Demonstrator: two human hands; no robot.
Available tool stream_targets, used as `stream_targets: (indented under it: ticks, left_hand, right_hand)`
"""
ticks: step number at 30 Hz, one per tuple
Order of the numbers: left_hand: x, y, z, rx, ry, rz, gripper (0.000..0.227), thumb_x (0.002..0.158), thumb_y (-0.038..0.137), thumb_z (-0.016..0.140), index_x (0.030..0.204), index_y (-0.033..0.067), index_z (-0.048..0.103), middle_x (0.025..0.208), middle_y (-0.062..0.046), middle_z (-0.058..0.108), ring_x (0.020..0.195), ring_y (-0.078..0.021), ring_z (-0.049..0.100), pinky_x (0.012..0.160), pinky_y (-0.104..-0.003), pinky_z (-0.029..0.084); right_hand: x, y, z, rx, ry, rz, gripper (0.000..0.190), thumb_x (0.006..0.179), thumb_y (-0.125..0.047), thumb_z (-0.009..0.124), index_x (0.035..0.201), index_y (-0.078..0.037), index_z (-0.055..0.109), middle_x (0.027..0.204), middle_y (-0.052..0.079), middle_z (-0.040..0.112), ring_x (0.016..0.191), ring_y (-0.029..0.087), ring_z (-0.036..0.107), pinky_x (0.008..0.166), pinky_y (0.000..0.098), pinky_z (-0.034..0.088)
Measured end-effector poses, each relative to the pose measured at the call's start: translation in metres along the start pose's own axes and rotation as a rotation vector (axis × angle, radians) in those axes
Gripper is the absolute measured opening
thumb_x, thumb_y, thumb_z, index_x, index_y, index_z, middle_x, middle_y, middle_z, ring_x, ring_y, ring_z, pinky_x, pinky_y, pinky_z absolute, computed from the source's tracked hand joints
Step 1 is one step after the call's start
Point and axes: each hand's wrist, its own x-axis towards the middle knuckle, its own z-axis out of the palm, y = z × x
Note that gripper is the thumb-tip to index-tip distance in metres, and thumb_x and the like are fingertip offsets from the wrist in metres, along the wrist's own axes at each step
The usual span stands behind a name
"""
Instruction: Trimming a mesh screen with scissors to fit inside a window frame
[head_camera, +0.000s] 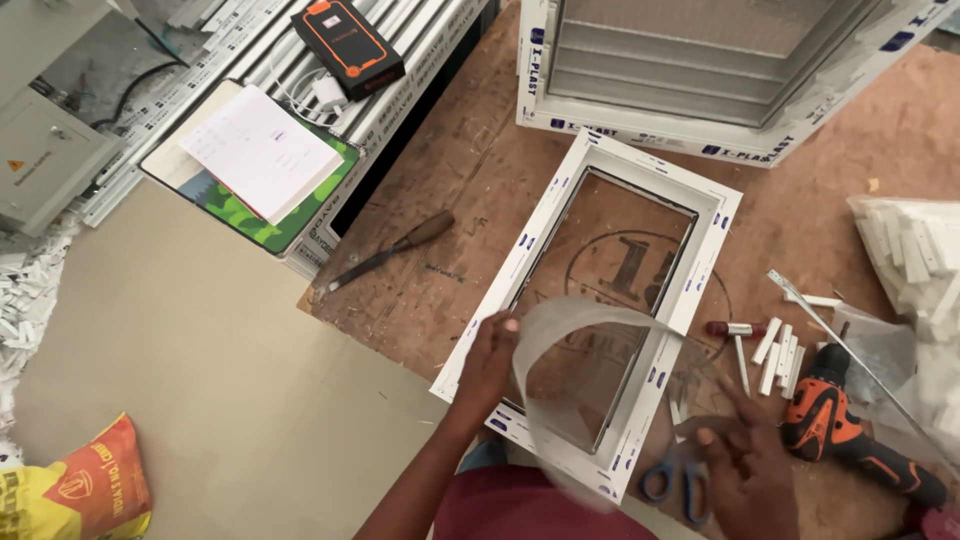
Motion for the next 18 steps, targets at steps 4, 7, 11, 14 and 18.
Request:
stream_targets:
  ticks: [4,7,11,14,18]
  left_hand:
    - [0.005,-0.028,0.016,-0.038,-0.072,-0.003,0.065,0.099,0.053,0.048,0.143,0.0062,0.055,0.135,-0.020,0.067,0.125,-0.0256,0.063,0.106,-0.034,0.046]
    - [0.003,-0.030,0.025,0.054,-0.080,0.063,0.068,0.104,0.053,0.053,0.146,-0.0006,0.047,0.143,-0.020,0.054,0.133,-0.0255,0.050,0.110,-0.036,0.037]
    - [-0.002,-0.026,0.032,0.006,-0.169,-0.053,0.056,0.096,0.043,0.067,0.127,-0.0037,0.064,0.109,-0.015,0.070,0.095,-0.0210,0.065,0.083,-0.031,0.052]
    - [-0.001,-0.026,0.032,-0.140,-0.282,-0.099,0.049,0.100,0.035,0.072,0.124,-0.0071,0.071,0.096,-0.013,0.073,0.081,-0.0165,0.064,0.070,-0.028,0.053]
    - [-0.020,0.048,0.015,-0.457,-0.615,-0.122,0.065,0.089,0.015,0.072,0.149,0.0085,0.048,0.107,-0.012,0.074,0.081,-0.0201,0.073,0.070,-0.034,0.063]
  right_hand:
    - [0.014,-0.002,-0.016,-0.003,0.030,-0.041,0.057,0.095,0.000,0.060,0.150,-0.001,0.046,0.100,0.011,0.072,0.089,0.016,0.070,0.077,0.0276,0.057]
    - [0.020,0.007,-0.032,-0.163,0.138,-0.008,0.043,0.101,-0.004,0.058,0.144,0.000,0.053,0.099,0.009,0.072,0.089,0.014,0.069,0.077,0.0262,0.053]
    - [0.029,0.109,-0.076,-0.028,0.152,0.059,0.045,0.098,-0.002,0.058,0.143,-0.001,0.052,0.102,0.008,0.057,0.085,0.010,0.052,0.075,0.0234,0.043]
    - [0.034,0.181,-0.104,0.400,0.226,0.035,0.028,0.104,-0.003,0.055,0.131,0.000,0.048,0.107,0.002,0.048,0.085,0.006,0.044,0.070,0.0180,0.035]
    - [0.010,0.116,-0.078,-0.273,0.511,-0.033,0.033,0.101,-0.009,0.074,0.128,0.008,0.064,0.107,0.008,0.067,0.090,0.011,0.061,0.079,0.0249,0.048]
